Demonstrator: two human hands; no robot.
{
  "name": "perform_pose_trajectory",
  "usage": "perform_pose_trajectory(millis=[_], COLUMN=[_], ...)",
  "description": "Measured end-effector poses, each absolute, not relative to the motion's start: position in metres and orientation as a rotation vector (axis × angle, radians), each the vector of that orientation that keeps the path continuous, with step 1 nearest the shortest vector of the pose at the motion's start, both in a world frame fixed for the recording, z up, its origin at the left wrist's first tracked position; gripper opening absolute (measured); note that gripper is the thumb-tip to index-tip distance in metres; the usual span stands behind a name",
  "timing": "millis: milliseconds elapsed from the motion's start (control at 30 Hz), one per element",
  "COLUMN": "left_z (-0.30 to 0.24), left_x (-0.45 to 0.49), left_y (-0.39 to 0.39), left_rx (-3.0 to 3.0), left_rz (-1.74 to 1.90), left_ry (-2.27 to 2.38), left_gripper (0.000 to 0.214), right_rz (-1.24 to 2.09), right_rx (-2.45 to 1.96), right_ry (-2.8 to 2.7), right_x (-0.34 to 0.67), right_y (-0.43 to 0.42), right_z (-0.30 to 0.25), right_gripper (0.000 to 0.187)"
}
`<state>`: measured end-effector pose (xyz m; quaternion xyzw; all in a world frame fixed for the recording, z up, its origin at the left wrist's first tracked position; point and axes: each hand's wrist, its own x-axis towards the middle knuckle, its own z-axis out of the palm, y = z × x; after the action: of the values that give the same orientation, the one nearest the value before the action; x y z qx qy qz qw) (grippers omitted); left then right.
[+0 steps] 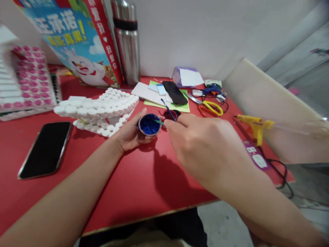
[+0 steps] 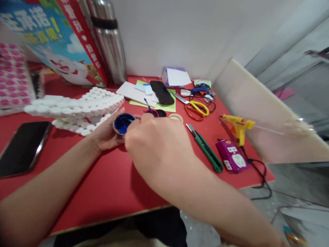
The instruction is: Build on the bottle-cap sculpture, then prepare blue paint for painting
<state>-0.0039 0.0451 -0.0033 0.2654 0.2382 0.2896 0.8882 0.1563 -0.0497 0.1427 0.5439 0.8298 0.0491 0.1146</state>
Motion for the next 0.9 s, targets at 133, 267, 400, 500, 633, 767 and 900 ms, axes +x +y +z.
perform_pose_trajectory(millis=[133,267,400,500,633,767,900], left_z=[-0.003,-0.002,0.002,0.005,0.004,-0.001,-0.005], left_x=[-0.004,-0.003,-0.002,-0.001,0.0,-0.002,-0.005], left_y=[0.044,0.044,0.042,0.041,0.042,0.044,0.046], left_rx=[0.55,0.55,0.54,0.522,0.521,0.5,0.488], left_rz=[0.589,0.597,0.6,0.624,0.636,0.628,0.587], left_ry=[0.515,0.538,0.574,0.6,0.58,0.532,0.505], left_gripper=[0.055,0.053,0.055,0.052,0.05,0.052,0.054], right_rz=[0.117,0.096,0.112,0.138,0.182,0.24,0.13], right_rx=[1.576,1.545,1.537,1.618,1.666,1.655,1.628], right_ry=[2.417,2.408,2.4,2.34,2.305,2.344,2.41], right_x=[0.152,0.158,0.164,0.165,0.16,0.155,0.154], right_y=[-0.048,-0.05,-0.056,-0.062,-0.062,-0.057,-0.055], right_z=[0.139,0.143,0.148,0.148,0.14,0.131,0.127], right_gripper=[0.031,0.027,0.026,0.028,0.029,0.028,0.032])
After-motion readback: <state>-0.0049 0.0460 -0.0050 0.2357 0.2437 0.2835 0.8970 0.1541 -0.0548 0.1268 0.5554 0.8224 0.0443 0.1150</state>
